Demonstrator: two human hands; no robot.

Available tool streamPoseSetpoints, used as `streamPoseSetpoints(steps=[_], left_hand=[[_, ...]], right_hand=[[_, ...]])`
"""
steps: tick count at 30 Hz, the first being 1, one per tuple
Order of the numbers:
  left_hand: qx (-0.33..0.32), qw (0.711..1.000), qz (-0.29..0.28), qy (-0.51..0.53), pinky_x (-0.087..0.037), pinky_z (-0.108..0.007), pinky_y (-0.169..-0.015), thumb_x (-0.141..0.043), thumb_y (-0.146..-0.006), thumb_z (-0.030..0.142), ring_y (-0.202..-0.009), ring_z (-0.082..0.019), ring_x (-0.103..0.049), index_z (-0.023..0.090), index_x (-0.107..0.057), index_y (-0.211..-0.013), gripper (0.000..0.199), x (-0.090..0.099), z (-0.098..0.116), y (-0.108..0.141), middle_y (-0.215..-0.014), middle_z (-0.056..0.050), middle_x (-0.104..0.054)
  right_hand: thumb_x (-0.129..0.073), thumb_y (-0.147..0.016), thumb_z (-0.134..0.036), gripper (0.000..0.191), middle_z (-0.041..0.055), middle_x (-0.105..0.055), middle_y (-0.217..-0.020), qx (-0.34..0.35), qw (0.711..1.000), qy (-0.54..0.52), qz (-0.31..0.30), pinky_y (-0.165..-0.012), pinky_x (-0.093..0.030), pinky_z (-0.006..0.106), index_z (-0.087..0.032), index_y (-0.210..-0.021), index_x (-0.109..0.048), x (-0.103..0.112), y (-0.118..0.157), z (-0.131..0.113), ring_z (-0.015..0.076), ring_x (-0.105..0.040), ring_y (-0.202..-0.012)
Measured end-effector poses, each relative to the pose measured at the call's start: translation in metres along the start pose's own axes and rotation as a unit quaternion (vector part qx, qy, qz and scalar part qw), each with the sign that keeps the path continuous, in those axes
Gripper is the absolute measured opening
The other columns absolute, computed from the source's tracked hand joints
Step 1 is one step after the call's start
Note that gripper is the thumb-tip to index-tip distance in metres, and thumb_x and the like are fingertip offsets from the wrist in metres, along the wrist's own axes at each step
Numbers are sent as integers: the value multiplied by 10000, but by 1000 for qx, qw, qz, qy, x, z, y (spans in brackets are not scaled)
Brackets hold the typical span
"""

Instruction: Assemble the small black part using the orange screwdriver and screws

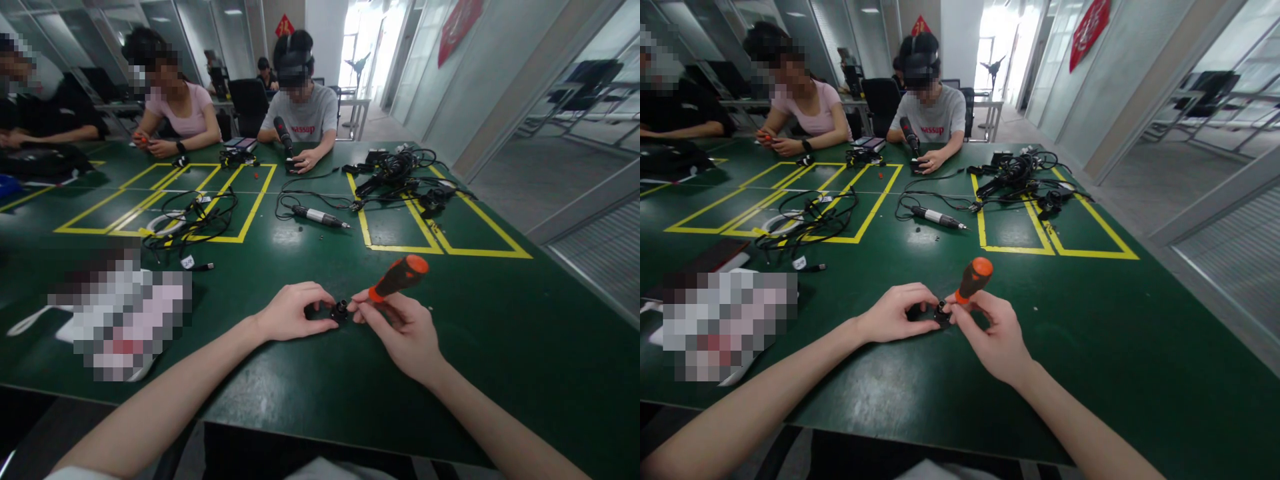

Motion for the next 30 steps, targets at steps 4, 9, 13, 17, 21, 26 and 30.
streamPoseSetpoints(steps=[4, 9, 13, 17, 21, 26, 30], left_hand=[[-1, 1000, -2, 10, -517, -252, -733, -762, -892, 419, -820, -145, -658, 184, -733, -1045, 283, 0, 1, 1, -969, -45, -744], [-4, 1000, 3, 11, -509, -247, -708, -758, -895, 419, -804, -144, -656, 177, -734, -1038, 282, 2, 3, 1, -948, -45, -738], [8, 1000, -6, 9, -525, -260, -745, -756, -894, 431, -835, -154, -663, 173, -727, -1041, 298, 1, 1, 1, -962, -54, -740], [12, 1000, -8, 9, -530, -259, -740, -751, -893, 439, -828, -153, -661, 175, -724, -1052, 309, 1, 0, 1, -980, -58, -739], [3, 1000, -4, 1, -525, -254, -725, -752, -896, 438, -817, -150, -661, 178, -725, -1058, 307, 1, 1, 1, -975, -55, -736], [-2, 1000, 1, -2, -522, -254, -725, -748, -902, 432, -818, -151, -661, 172, -723, -1058, 304, 2, 2, 0, -952, -52, -732], [-7, 1000, -1, 3, -520, -257, -729, -750, -900, 437, -808, -149, -657, 172, -724, -1048, 305, 1, 3, -1, -963, -53, -738]], right_hand=[[-689, -947, -251, 130, 41, -764, -803, 41, 999, 27, 5, -701, -630, 302, -213, -851, -767, -1, 0, -9, 186, -738, -713], [-706, -924, -220, 129, 39, -766, -834, 86, 993, 84, 21, -703, -635, 318, -250, -877, -822, 1, 1, -21, 194, -734, -742], [-798, -874, -275, 41, 45, -808, -835, 71, 988, 126, 61, -683, -657, 345, -252, -877, -831, 12, 3, -18, 223, -756, -707], [-820, -866, -356, 145, 49, -791, -745, 21, 992, 101, 71, -604, -631, 332, -211, -874, -823, 17, 6, -5, 195, -709, -553], [-788, -902, -363, 158, 40, -789, -740, 8, 998, 52, 28, -550, -601, 310, -210, -897, -824, 10, 6, -1, 161, -666, -480], [-720, -957, -310, 165, 11, -756, -677, 33, 999, 36, -3, -577, -595, 294, -223, -858, -819, 4, 3, -4, 140, -651, -475], [-751, -938, -343, 183, 22, -741, -654, -4, 1000, -4, 6, -518, -555, 284, -195, -839, -792, 4, 0, 2, 143, -638, -461]])
Point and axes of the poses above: each hand's wrist, its own y-axis away from the middle knuckle, its own x-axis out of the back of the hand, z = x × y, the point moved 9 cm from there along -y, towards the middle knuckle
